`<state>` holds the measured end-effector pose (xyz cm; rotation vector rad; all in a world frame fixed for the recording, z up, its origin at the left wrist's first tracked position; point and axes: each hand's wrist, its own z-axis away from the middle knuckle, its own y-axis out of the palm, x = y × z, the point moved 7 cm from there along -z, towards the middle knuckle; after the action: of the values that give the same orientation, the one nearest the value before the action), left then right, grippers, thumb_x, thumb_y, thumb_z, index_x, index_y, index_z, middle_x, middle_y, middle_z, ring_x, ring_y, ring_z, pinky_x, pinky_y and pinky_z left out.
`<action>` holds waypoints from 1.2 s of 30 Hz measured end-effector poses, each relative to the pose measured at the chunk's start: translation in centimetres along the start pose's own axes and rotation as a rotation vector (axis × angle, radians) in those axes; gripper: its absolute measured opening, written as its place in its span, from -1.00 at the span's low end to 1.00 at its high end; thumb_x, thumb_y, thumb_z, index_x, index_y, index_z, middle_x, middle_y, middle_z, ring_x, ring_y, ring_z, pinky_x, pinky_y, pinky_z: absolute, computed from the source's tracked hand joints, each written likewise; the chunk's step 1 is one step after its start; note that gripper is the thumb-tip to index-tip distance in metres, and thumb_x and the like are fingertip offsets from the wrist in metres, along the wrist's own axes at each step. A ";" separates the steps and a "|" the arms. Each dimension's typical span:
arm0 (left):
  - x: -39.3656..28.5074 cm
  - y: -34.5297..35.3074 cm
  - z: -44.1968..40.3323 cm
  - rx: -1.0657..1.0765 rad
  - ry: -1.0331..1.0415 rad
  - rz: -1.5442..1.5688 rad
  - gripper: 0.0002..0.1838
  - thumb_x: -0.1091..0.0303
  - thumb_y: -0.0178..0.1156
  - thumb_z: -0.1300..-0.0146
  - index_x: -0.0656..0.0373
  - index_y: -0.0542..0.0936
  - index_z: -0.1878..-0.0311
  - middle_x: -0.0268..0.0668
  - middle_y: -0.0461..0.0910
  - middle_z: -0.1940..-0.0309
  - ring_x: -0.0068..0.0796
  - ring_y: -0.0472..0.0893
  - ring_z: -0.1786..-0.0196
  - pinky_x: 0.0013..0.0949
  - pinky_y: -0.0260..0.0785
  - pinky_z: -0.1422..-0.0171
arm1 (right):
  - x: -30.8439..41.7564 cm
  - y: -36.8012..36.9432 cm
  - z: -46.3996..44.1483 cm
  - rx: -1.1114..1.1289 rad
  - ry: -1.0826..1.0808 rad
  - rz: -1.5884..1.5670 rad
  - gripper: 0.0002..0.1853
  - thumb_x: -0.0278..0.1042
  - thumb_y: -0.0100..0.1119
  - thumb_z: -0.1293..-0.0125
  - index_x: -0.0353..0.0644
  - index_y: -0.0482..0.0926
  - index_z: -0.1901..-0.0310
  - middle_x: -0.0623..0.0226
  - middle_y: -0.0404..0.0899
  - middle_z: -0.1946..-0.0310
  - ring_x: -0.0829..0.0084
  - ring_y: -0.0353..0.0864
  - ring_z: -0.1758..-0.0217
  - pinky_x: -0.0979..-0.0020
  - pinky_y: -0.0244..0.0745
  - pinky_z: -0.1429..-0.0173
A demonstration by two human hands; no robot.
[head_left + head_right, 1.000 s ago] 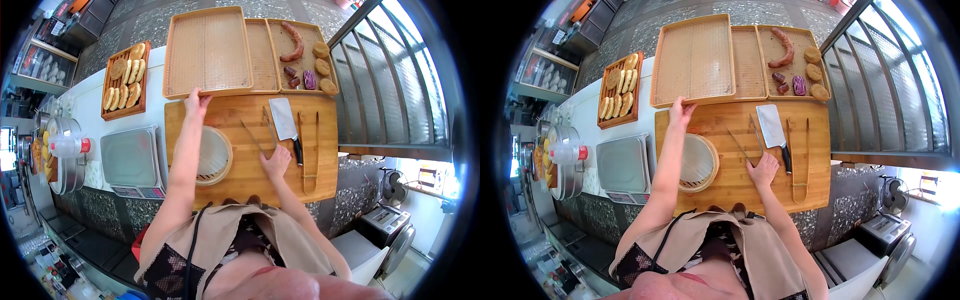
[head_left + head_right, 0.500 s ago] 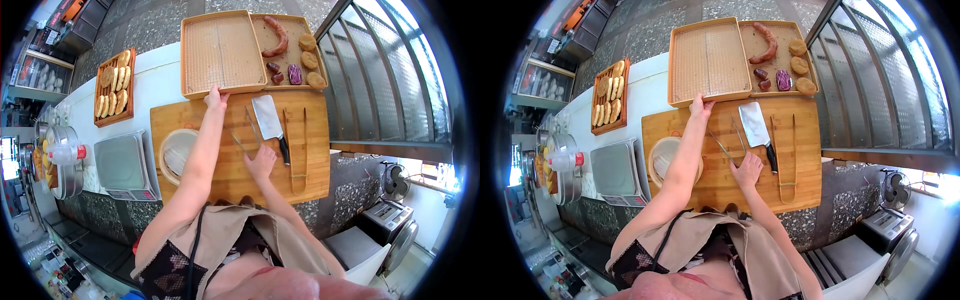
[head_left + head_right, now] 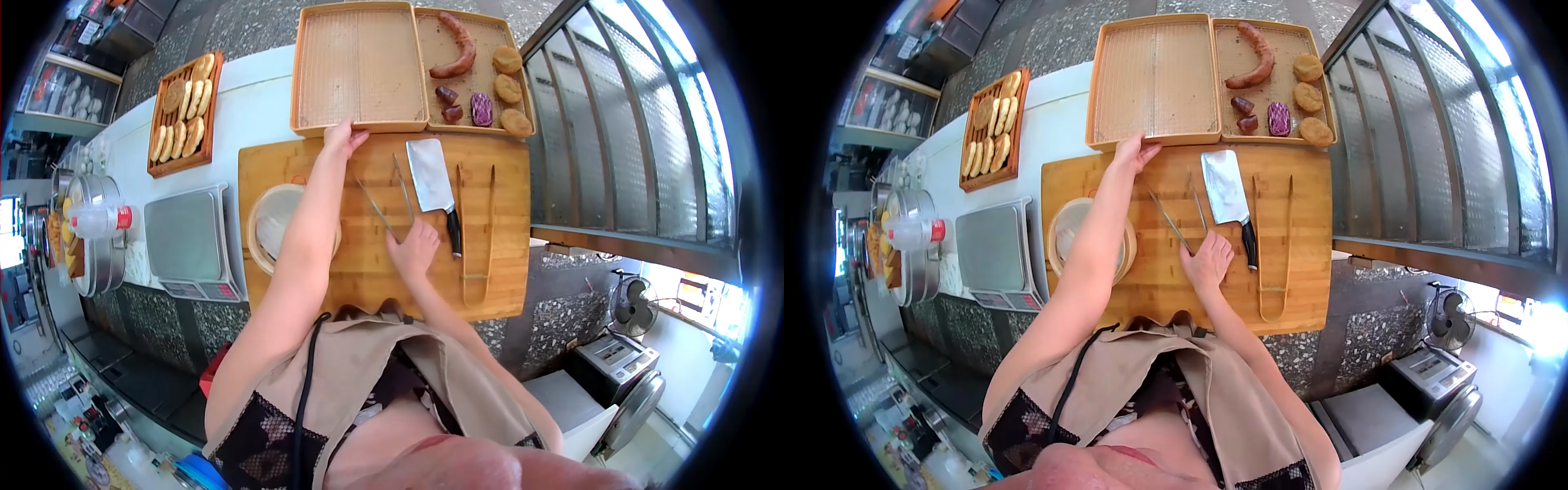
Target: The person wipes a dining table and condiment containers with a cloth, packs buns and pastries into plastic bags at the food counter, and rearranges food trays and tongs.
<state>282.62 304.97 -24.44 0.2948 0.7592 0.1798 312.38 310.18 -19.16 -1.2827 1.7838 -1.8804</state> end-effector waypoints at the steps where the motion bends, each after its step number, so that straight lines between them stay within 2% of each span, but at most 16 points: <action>1: -0.1 0.0 0.1 -0.010 -0.001 0.008 -0.67 0.46 0.02 -0.30 0.48 0.35 -0.05 0.10 0.50 0.09 0.01 0.62 0.17 -0.06 0.61 0.06 | 0.0 0.1 0.0 0.010 -0.009 0.001 -0.31 0.04 0.36 0.05 -0.29 0.39 -0.01 0.07 0.42 0.12 0.05 0.35 0.00 0.09 0.25 -0.05; 5: -0.6 0.2 0.3 0.032 -0.022 -0.037 -0.69 0.45 0.02 -0.30 0.50 0.37 -0.01 0.09 0.53 0.13 -0.04 0.62 0.17 -0.07 0.61 0.07 | -0.1 0.3 0.2 0.025 0.002 0.013 -0.31 0.03 0.37 0.07 -0.29 0.39 0.00 0.08 0.42 0.12 0.05 0.34 -0.04 0.09 0.24 -0.09; 9: -0.3 0.0 -0.2 0.106 -0.056 -0.136 -0.63 0.32 0.05 -0.35 0.39 0.35 -0.10 0.12 0.51 0.04 0.00 0.61 0.05 -0.13 0.61 0.02 | -0.4 0.9 0.2 0.089 0.016 0.064 -0.28 0.05 0.38 0.08 -0.28 0.39 -0.03 0.06 0.41 0.07 0.04 0.32 -0.09 0.05 0.22 -0.14; 13: -2.7 -0.8 6.1 0.170 -0.308 -0.290 -0.50 0.12 0.16 -0.30 0.30 0.37 -0.14 0.11 0.53 0.07 -0.05 0.62 0.09 -0.22 0.59 0.07 | -0.1 0.7 0.3 0.084 -0.005 0.098 -0.26 0.08 0.38 0.09 -0.27 0.40 -0.04 0.06 0.43 0.04 0.04 0.32 -0.11 0.04 0.22 -0.15; 14: -3.6 -2.6 6.7 0.143 -0.286 -0.277 -0.50 0.12 0.16 -0.30 0.30 0.37 -0.14 0.11 0.53 0.07 -0.05 0.62 0.09 -0.22 0.59 0.07 | 0.2 0.5 0.2 0.090 -0.002 0.093 -0.26 0.08 0.38 0.09 -0.27 0.40 -0.04 0.07 0.44 0.05 0.05 0.32 -0.10 0.05 0.22 -0.14; 16: -7.3 -5.0 6.8 0.210 0.054 -0.502 -0.50 0.08 0.21 -0.24 0.22 0.43 -0.12 -0.02 0.58 0.10 -0.17 0.63 0.16 -0.30 0.56 0.18 | 0.4 0.4 0.2 0.079 -0.002 0.092 -0.27 0.07 0.39 0.10 -0.26 0.40 -0.03 0.09 0.44 0.07 0.05 0.32 -0.10 0.07 0.23 -0.13; 18: -12.4 -12.3 3.5 -0.049 0.552 -0.839 -0.55 0.12 0.25 -0.18 0.20 0.51 -0.05 -0.15 0.61 0.15 -0.29 0.62 0.19 -0.35 0.51 0.19 | 0.6 0.4 0.3 0.045 -0.010 0.111 -0.27 0.07 0.40 0.10 -0.25 0.41 -0.03 0.11 0.44 0.07 0.05 0.33 -0.09 0.05 0.24 -0.14; 19: -15.9 -15.9 5.3 -0.367 0.641 -0.922 -0.60 0.21 0.26 -0.12 0.22 0.55 0.01 -0.21 0.62 0.21 -0.34 0.61 0.19 -0.35 0.49 0.13 | 0.5 0.5 0.4 0.029 -0.015 0.123 -0.28 0.07 0.40 0.10 -0.24 0.41 -0.03 0.11 0.44 0.07 0.06 0.33 -0.09 0.04 0.24 -0.14; 20: -18.1 -21.4 3.7 -0.514 0.701 -0.803 -0.57 0.22 0.30 -0.01 0.30 0.56 0.08 -0.09 0.62 0.20 -0.27 0.62 0.13 -0.28 0.46 0.03 | 0.6 0.5 0.5 0.018 -0.024 0.140 -0.28 0.05 0.40 0.10 -0.24 0.42 -0.03 0.10 0.45 0.09 0.06 0.34 -0.09 0.04 0.24 -0.15; 21: -20.5 -27.4 1.5 -0.709 0.830 -0.907 -0.61 0.26 0.27 0.00 0.32 0.58 0.13 -0.06 0.62 0.22 -0.21 0.62 0.16 -0.27 0.46 0.04 | 0.9 0.4 0.6 0.004 -0.034 0.157 -0.29 0.04 0.41 0.10 -0.24 0.42 -0.02 0.09 0.46 0.10 0.06 0.35 -0.08 0.04 0.24 -0.15; 23: -25.7 -33.4 4.1 -0.686 0.639 -0.750 -0.62 0.30 0.22 -0.02 0.32 0.55 0.11 0.07 0.55 0.08 -0.06 0.53 -0.04 -0.13 0.35 -0.18 | 1.2 0.5 1.1 -0.002 -0.030 0.128 -0.32 -0.02 0.43 0.09 -0.27 0.44 -0.01 0.03 0.47 0.14 0.01 0.36 -0.06 0.06 0.26 -0.14; 25: -29.4 -42.1 2.3 -1.029 0.660 -0.785 -0.58 0.32 0.18 -0.04 0.31 0.51 0.02 0.11 0.48 -0.03 0.02 0.46 -0.13 -0.09 0.28 -0.27 | 1.3 1.2 3.2 -0.043 -0.007 0.095 -0.31 -0.04 0.43 0.07 -0.30 0.43 -0.03 0.00 0.46 0.14 -0.02 0.36 -0.04 0.08 0.28 -0.13; 29: -36.2 -50.3 -1.3 -1.013 0.523 -1.031 -0.52 0.31 0.06 -0.15 0.27 0.39 -0.15 0.10 0.39 -0.13 0.05 0.41 -0.19 -0.07 0.26 -0.29 | 4.5 2.3 7.7 -0.068 0.067 0.162 -0.33 -0.13 0.39 0.02 -0.34 0.36 -0.07 -0.06 0.40 0.11 -0.07 0.35 -0.03 0.05 0.27 -0.15; 33: -38.6 -57.7 -9.5 -0.759 0.359 -1.156 -0.51 0.33 0.00 -0.14 0.20 0.39 -0.18 0.02 0.49 -0.07 -0.03 0.51 -0.09 -0.06 0.31 -0.24 | 6.2 3.4 8.4 -0.069 0.170 0.241 -0.36 -0.16 0.33 -0.03 -0.37 0.33 -0.07 -0.10 0.38 0.09 -0.10 0.34 -0.06 0.07 0.29 -0.14; 34: -39.2 -57.3 -9.3 -0.741 0.353 -1.161 -0.51 0.33 0.00 -0.14 0.20 0.39 -0.18 0.02 0.49 -0.07 -0.03 0.51 -0.09 -0.06 0.31 -0.24 | 6.2 3.5 8.2 -0.069 0.160 0.258 -0.37 -0.17 0.31 -0.05 -0.38 0.33 -0.08 -0.11 0.37 0.09 -0.11 0.33 -0.06 0.07 0.30 -0.13; 36: -38.9 -56.7 -8.6 -0.572 0.273 -0.864 -0.52 0.33 -0.01 -0.11 0.08 0.45 -0.16 -0.05 0.59 0.04 -0.07 0.60 0.07 -0.09 0.40 -0.14 | 6.1 3.7 8.2 -0.062 0.150 0.307 -0.37 -0.16 0.29 -0.06 -0.38 0.31 -0.08 -0.12 0.37 0.08 -0.12 0.33 -0.07 0.07 0.31 -0.13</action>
<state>251.96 242.84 -23.54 -0.6177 1.0057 -0.3886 313.30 299.51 -21.04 -0.8440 1.9959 -1.7996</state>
